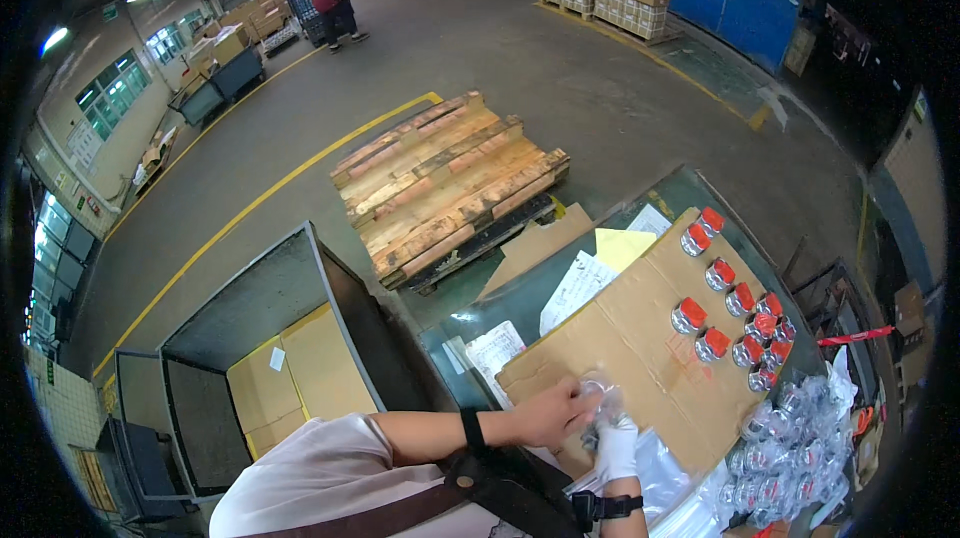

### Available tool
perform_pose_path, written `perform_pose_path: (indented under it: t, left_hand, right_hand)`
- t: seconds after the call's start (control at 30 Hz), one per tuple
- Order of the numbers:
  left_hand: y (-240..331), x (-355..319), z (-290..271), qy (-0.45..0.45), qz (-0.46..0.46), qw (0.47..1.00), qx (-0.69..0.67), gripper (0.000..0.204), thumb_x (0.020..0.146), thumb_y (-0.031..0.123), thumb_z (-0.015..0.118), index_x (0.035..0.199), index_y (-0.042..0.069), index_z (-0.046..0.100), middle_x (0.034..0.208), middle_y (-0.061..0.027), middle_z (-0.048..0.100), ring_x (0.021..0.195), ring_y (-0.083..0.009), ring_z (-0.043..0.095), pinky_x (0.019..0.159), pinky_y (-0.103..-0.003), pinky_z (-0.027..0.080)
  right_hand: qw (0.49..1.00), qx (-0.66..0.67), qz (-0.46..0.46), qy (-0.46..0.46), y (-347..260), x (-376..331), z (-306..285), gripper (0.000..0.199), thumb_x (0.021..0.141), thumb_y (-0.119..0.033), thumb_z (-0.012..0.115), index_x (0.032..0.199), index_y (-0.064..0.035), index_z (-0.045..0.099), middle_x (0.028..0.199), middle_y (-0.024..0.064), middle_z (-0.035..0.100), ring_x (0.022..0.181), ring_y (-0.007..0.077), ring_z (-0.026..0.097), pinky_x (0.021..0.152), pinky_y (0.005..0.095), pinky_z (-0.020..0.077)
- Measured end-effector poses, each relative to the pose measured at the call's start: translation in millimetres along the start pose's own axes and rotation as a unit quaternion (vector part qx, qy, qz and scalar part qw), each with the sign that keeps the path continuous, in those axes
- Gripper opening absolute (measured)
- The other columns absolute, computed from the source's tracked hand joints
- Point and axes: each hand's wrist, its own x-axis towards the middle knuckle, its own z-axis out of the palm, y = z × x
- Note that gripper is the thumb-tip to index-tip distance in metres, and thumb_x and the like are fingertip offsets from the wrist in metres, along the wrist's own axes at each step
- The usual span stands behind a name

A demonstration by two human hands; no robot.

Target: The person places small silver metal parts into clear plastic bags and then places them into a cardboard box. The person also picks up red plastic caps and places them on top of the metal parts arranged on a cardboard sheet.

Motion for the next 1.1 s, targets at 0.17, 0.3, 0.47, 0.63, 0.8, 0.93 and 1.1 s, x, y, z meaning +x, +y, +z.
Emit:
perform_pose_path:
  t: [0.17,0.3,0.47,0.63,0.8,0.93,1.1]
  left_hand:
    - [-34,-12,14,-0.109,-0.085,0.981,0.136,0.024,0.092,0.031,0.056,0.1,0.01,0.065,0.104,-0.0212,0.05,0.091,-0.0369,0.059,0.078,-0.046,0.051]
    - [-38,-10,15,-0.084,-0.095,0.991,0.041,0.024,0.09,0.029,0.059,0.103,0.009,0.062,0.109,-0.02,0.054,0.092,-0.0378,0.059,0.078,-0.047,0.051]
    - [-86,-16,35,0.03,-0.081,0.995,-0.051,0.027,0.089,0.014,0.057,0.113,0.004,0.052,0.091,-0.0164,0.058,0.085,-0.0332,0.057,0.073,-0.045,0.048]
    - [-97,11,8,-0.018,-0.182,0.925,-0.333,0.033,0.093,0.027,0.05,0.113,0.0,0.056,0.1,-0.0123,0.061,0.088,-0.0236,0.061,0.066,-0.031,0.048]
    - [14,14,11,0.012,-0.223,0.893,-0.392,0.049,0.099,0.049,0.045,0.127,0.009,0.05,0.099,-0.0018,0.056,0.079,-0.0104,0.053,0.064,-0.023,0.039]
    - [80,4,82,-0.168,-0.175,0.925,-0.293,0.034,0.098,0.034,0.054,0.116,0.006,0.058,0.094,-0.0049,0.061,0.078,-0.0124,0.057,0.064,-0.024,0.045]
    - [127,0,184,-0.311,-0.139,0.934,-0.109,0.034,0.088,0.024,0.069,0.11,0.0,0.059,0.085,-0.0095,0.06,0.079,-0.0196,0.059,0.063,-0.031,0.047]
  right_hand:
    - [0.935,-0.179,-0.305,0.004,8,-15,26,0.031,0.09,-0.007,0.058,0.121,-0.0116,0.06,0.111,0.0041,0.063,0.086,0.0181,0.061,0.067,0.0315,0.0507]
    - [0.59,-0.732,-0.341,0.002,-17,-11,18,0.033,0.086,-0.024,0.054,0.118,-0.0176,0.061,0.116,0.0009,0.059,0.097,0.0232,0.057,0.078,0.0446,0.0445]
    - [0.669,-0.569,-0.474,-0.054,-35,34,23,0.025,0.085,-0.018,0.053,0.106,-0.0087,0.064,0.103,0.0097,0.067,0.093,0.0297,0.064,0.077,0.0409,0.0554]
    - [0.859,-0.404,-0.313,0.007,8,35,26,0.019,0.085,-0.016,0.054,0.089,-0.0025,0.066,0.081,0.0174,0.068,0.076,0.0338,0.066,0.066,0.0413,0.0519]
    - [0.959,-0.029,-0.275,-0.061,39,-134,-104,0.031,0.094,-0.026,0.052,0.1,0.0022,0.063,0.093,0.0129,0.066,0.087,0.0213,0.062,0.079,0.0345,0.0486]
    - [0.881,-0.194,-0.229,0.365,135,-249,-270,0.028,0.095,-0.018,0.058,0.117,-0.0026,0.061,0.102,0.0136,0.066,0.096,0.0185,0.062,0.088,0.0346,0.0495]
    - [0.558,-0.126,-0.042,0.819,171,-366,-469,0.026,0.09,-0.025,0.058,0.097,-0.0009,0.065,0.094,0.0264,0.064,0.092,0.0438,0.061,0.079,0.049,0.0484]
